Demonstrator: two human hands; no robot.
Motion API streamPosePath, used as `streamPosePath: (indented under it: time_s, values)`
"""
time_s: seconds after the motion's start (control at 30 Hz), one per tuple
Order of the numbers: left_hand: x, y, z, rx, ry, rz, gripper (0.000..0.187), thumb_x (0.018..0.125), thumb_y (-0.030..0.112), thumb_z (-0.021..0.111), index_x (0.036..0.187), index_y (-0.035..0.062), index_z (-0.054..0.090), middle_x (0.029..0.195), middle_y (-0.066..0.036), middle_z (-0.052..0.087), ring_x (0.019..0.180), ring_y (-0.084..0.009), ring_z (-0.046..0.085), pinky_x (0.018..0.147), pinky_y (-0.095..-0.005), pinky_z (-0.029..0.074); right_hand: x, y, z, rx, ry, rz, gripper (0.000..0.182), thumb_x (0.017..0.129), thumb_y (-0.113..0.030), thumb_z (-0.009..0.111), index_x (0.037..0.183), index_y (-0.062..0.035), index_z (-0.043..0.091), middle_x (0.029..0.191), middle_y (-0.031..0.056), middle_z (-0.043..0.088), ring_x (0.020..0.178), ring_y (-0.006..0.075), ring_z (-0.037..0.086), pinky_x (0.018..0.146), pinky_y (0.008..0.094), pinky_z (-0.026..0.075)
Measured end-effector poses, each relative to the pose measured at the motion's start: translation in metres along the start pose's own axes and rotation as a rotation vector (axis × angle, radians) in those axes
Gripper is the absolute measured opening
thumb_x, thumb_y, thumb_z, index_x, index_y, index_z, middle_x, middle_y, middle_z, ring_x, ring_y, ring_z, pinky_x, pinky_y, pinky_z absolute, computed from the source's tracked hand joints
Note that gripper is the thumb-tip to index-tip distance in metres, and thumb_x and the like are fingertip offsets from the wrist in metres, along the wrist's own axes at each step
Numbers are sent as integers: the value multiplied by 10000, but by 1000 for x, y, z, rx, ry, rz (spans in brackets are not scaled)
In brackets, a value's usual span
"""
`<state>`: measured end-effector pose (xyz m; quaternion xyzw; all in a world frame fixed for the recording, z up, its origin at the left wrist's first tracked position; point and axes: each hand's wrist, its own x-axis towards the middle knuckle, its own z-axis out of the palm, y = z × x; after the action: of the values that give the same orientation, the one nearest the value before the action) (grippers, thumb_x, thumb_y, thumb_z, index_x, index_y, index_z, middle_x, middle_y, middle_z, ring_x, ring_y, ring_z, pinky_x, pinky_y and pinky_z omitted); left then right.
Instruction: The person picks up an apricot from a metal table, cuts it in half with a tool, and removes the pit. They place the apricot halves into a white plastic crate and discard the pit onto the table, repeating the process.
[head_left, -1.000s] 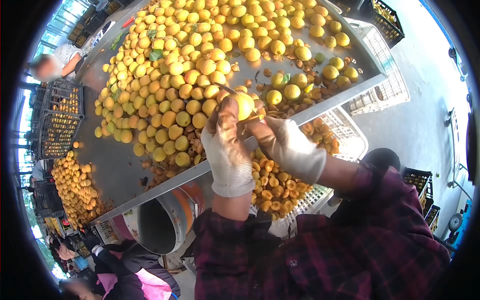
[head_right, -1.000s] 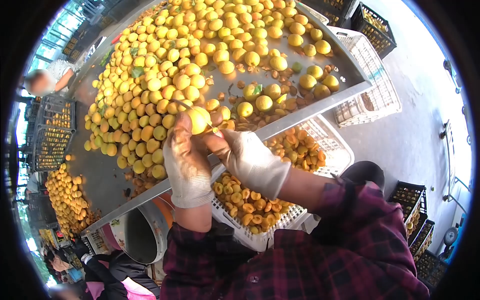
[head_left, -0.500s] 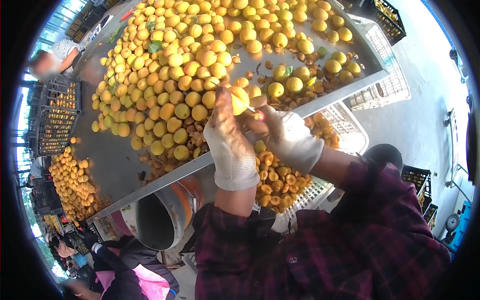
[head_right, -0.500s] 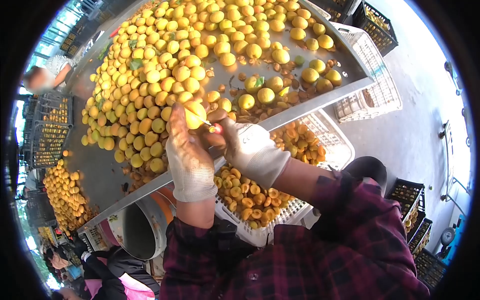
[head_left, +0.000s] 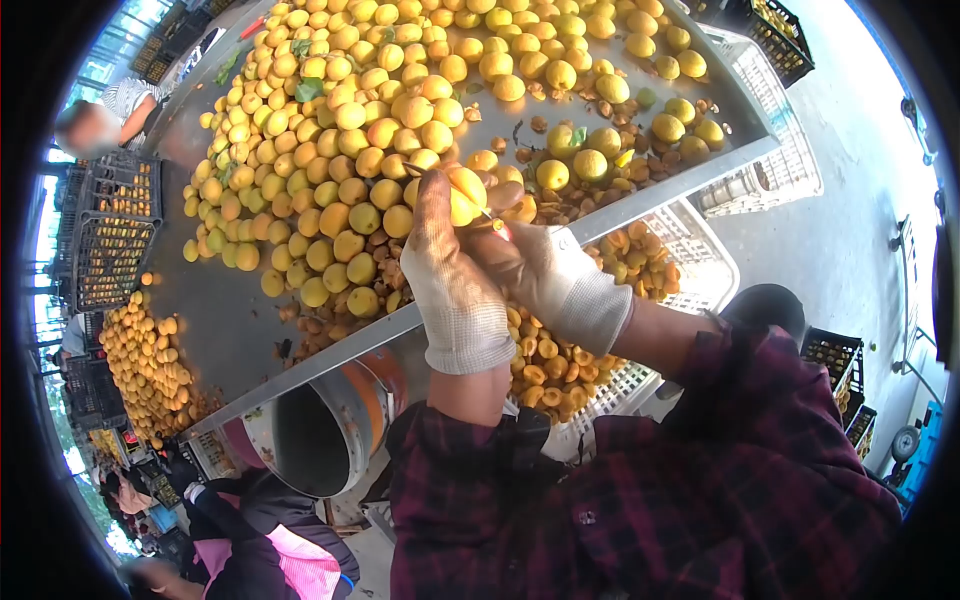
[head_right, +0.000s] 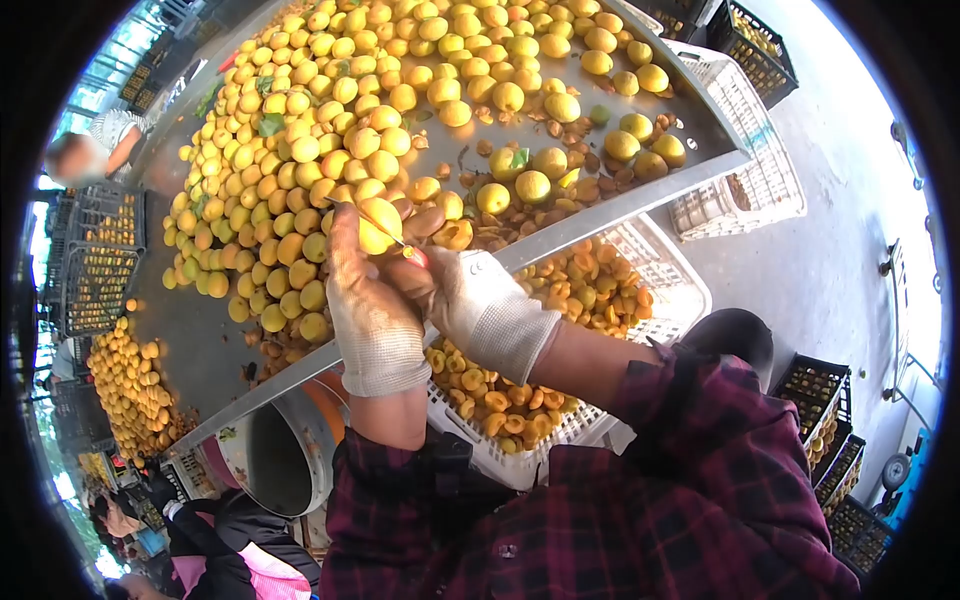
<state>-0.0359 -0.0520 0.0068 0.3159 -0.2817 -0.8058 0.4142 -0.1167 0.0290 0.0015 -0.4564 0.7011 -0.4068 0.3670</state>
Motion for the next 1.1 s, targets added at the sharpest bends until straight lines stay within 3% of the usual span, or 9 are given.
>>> streamPosePath:
  time_s: [0.2,0.3,0.37,0.47,0.63,0.67,0.9,0.93,1.1]
  values:
    - [-6,16,-1,231,21,5,381,996,322,523,1104,-32,612,1046,-168,682,903,-280,691,833,-385,567,3,17,-11,-376,186,-340,305,994,-316,582,993,-18,515,668,169,617,695,392,654,569,447,498]
    - [-8,15,3,131,60,46,360,974,292,560,1129,-27,617,1059,-157,679,882,-262,692,821,-378,566,0,12,-7,-319,175,-300,294,987,-299,592,1011,-17,509,655,162,608,671,384,653,564,447,501]
    - [-1,1,0,113,42,58,342,980,262,548,1139,-31,626,1053,-149,679,903,-236,676,838,-351,548,2,15,-1,-217,134,-314,314,993,-324,586,1016,-12,565,729,180,647,720,373,674,610,435,512]
    - [3,5,4,9,32,46,333,988,233,531,1156,-37,630,1078,-139,672,953,-208,653,880,-332,519,-2,-14,-10,182,-31,42,415,1005,-408,562,1101,-10,636,882,207,693,867,360,695,700,409,520]
    - [10,17,-2,-268,137,-167,384,977,287,537,1167,-37,617,1108,-139,658,1012,-273,644,939,-395,518,1,3,-16,-47,-8,-92,406,994,-411,581,1100,-23,640,860,220,687,843,387,685,688,436,521]
    - [12,17,-9,-311,-15,-257,395,966,286,537,1173,-43,608,1094,-158,654,1020,-307,640,961,-440,513,-1,4,-19,-84,-39,-73,398,990,-408,587,1088,-26,642,854,219,685,833,396,679,680,444,519]
    - [7,15,-5,-434,-101,-314,379,936,286,566,1170,-10,602,1084,-168,649,1002,-355,616,957,-505,494,-4,4,-34,-124,-3,-183,288,949,-300,633,1065,-37,654,846,223,682,833,406,667,689,464,521]
    - [10,10,-10,-415,-96,-300,499,938,335,520,1208,-80,586,1191,-261,629,1151,-393,568,1082,-525,406,-4,3,-37,-208,-38,-132,295,948,-309,628,1070,-42,654,853,222,683,842,404,668,703,467,523]
    - [-6,13,2,-180,-265,-211,464,917,240,563,1277,-52,554,1220,-218,630,1180,-349,567,1086,-505,417,-5,-13,-57,-354,-109,2,345,955,-308,647,1185,-52,621,971,180,708,905,341,696,749,406,537]
